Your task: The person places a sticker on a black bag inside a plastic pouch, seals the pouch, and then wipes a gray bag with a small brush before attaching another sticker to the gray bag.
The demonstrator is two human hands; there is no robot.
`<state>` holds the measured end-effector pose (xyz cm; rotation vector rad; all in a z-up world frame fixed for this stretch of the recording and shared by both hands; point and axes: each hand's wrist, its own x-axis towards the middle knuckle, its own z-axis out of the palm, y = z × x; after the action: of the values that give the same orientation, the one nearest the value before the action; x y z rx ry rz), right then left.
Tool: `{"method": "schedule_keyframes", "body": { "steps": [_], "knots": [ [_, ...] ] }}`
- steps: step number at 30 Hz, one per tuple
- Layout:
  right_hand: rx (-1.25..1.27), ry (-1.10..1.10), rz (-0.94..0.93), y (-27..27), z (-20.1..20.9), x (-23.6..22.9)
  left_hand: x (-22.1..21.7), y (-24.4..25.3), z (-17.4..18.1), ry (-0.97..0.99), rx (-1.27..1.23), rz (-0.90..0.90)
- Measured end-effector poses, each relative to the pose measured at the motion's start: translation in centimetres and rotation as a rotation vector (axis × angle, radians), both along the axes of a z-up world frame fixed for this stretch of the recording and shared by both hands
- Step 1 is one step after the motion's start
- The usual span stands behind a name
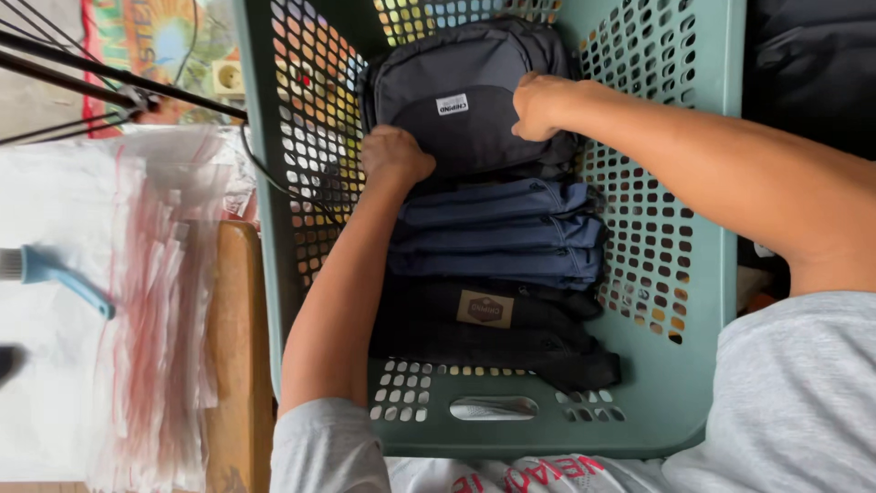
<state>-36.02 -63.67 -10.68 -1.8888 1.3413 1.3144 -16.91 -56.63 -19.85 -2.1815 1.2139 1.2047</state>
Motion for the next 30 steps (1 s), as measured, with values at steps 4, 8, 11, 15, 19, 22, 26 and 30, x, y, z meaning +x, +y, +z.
{"method": "schedule_keyframes", "body": {
  "steps": [4, 8, 11, 15, 19, 22, 26, 30],
  "knots": [
    [-0.089, -0.138, -0.233, -0.2, 0.0, 0.1, 0.2, 0.1, 0.1, -0.092, -0.202, 0.252],
    [-0.061, -0.191, -0.256, -0.1, 2.4, 0.9, 1.7, 0.6, 1.2, -0.006, -0.285, 0.331],
    [-0.008, -0.007, 0.057, 0.6, 3.1, 1.5, -1.0, 2.0, 0.0, -0.452, -0.327, -0.219],
    [0.005, 0.065, 0.155, 0.2, 1.5, 1.1, -4.5, 5.4, 5.1, -0.176, -0.184, -0.687],
    [-0.121, 0.033, 0.099, -0.9, -2.5, -1.0, -5.4, 4.5, 1.5, -0.206, -0.142, -0.539],
    [-0.153, 0.029, -0.022, -1.0, -3.9, -1.3, -3.1, 2.1, 1.9, -0.221, -0.258, -0.144],
    [-0.210, -0.176, -0.380, -0.3, -0.7, 0.0, 0.8, 1.5, 0.4, 0.210, -0.167, 0.260],
    [-0.264, -0.251, -0.639, -1.3, -0.2, 0.1, 0.9, 1.9, -0.7, 0.001, -0.345, 0.398]
  ]
}}
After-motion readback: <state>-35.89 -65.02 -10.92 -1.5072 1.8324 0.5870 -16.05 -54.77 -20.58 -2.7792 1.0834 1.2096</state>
